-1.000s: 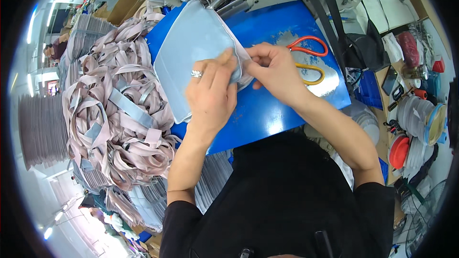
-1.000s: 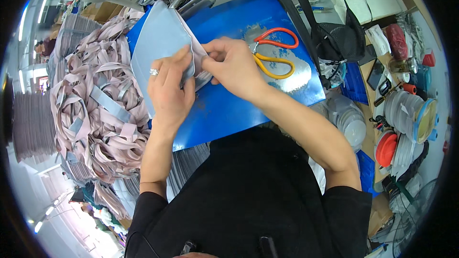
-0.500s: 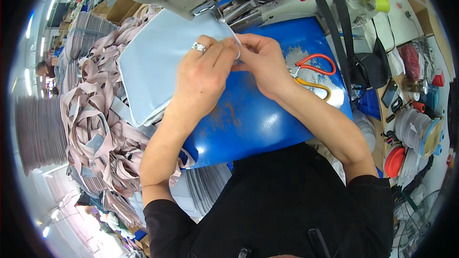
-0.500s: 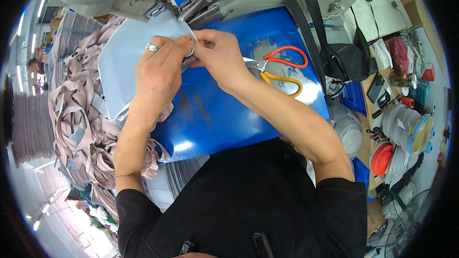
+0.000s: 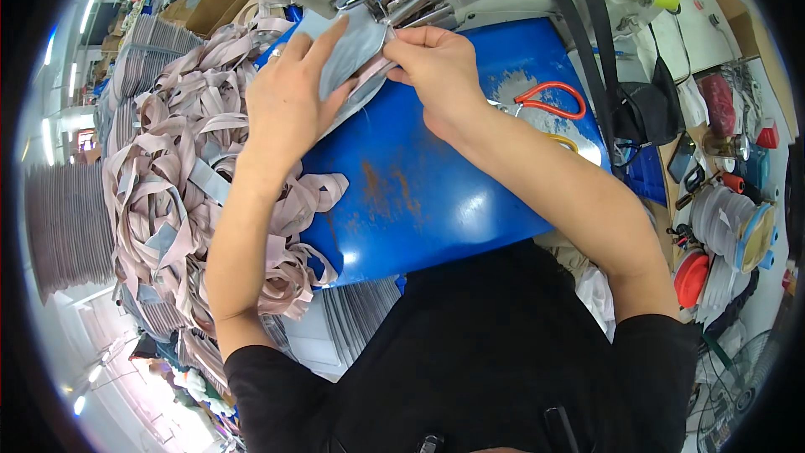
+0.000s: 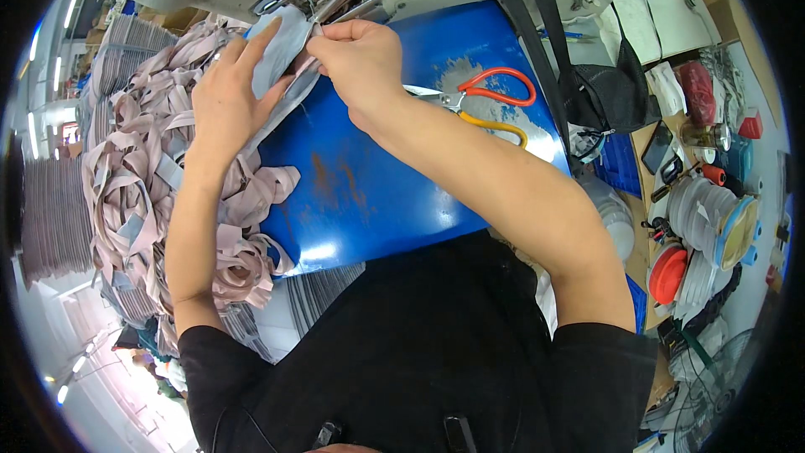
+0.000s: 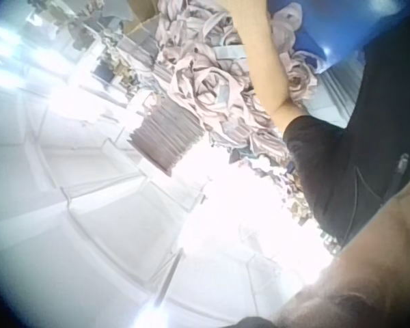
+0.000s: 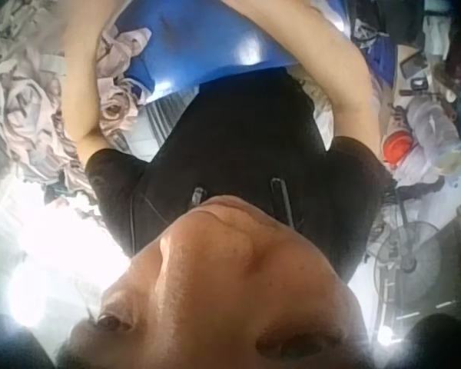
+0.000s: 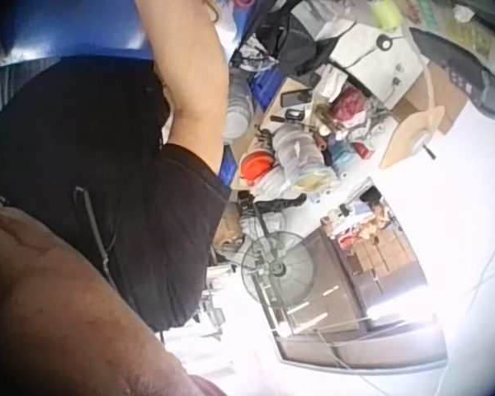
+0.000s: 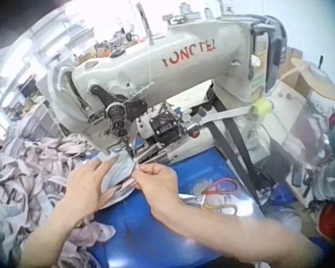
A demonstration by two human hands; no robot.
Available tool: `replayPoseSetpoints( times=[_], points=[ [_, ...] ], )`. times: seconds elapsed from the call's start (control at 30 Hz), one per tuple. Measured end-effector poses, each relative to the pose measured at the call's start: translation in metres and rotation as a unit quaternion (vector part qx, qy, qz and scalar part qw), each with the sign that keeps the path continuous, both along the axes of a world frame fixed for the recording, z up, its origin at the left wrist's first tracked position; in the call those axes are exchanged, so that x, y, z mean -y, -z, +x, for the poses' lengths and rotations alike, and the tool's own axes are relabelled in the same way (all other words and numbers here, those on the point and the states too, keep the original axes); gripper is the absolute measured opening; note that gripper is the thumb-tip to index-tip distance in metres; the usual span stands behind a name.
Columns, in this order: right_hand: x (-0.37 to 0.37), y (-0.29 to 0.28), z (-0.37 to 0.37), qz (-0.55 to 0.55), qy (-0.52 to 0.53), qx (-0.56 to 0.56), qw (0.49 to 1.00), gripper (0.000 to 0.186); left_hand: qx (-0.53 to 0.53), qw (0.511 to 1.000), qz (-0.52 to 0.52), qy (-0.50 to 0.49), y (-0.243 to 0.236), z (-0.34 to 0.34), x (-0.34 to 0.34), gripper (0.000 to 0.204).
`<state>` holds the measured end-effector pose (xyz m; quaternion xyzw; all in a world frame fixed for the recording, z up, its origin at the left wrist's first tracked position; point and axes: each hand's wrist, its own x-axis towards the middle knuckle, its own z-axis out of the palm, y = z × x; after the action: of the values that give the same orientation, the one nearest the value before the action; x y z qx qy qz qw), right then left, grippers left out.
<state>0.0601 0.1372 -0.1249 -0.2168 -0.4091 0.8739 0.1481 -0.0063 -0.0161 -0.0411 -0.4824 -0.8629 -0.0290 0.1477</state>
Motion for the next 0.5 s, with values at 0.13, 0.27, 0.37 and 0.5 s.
replayPoseSetpoints(
  times=[0.13, 0.27, 0.37, 0.5],
  points=[
    [0.006, -0.006, 0.001, 0.031, 0.003, 0.029, 0.999, 0.031, 0.066, 0.996, -0.057, 0.000, -0.001, -0.003, 0.014, 0.068],
    [0.014, -0.007, -0.001, 0.116, 0.018, 0.045, 0.992, 0.042, 0.027, 0.995, -0.074, 0.062, -0.008, 0.007, 0.005, 0.063],
    [0.003, -0.002, 0.009, 0.137, -0.046, 0.034, 0.989, 0.040, 0.060, 0.991, -0.059, 0.099, -0.025, 0.004, 0.007, 0.062],
    [-0.020, -0.010, 0.021, 0.095, -0.105, 0.033, 0.989, 0.036, 0.088, 0.981, -0.120, 0.128, -0.045, -0.001, -0.008, 0.048]
  ],
)
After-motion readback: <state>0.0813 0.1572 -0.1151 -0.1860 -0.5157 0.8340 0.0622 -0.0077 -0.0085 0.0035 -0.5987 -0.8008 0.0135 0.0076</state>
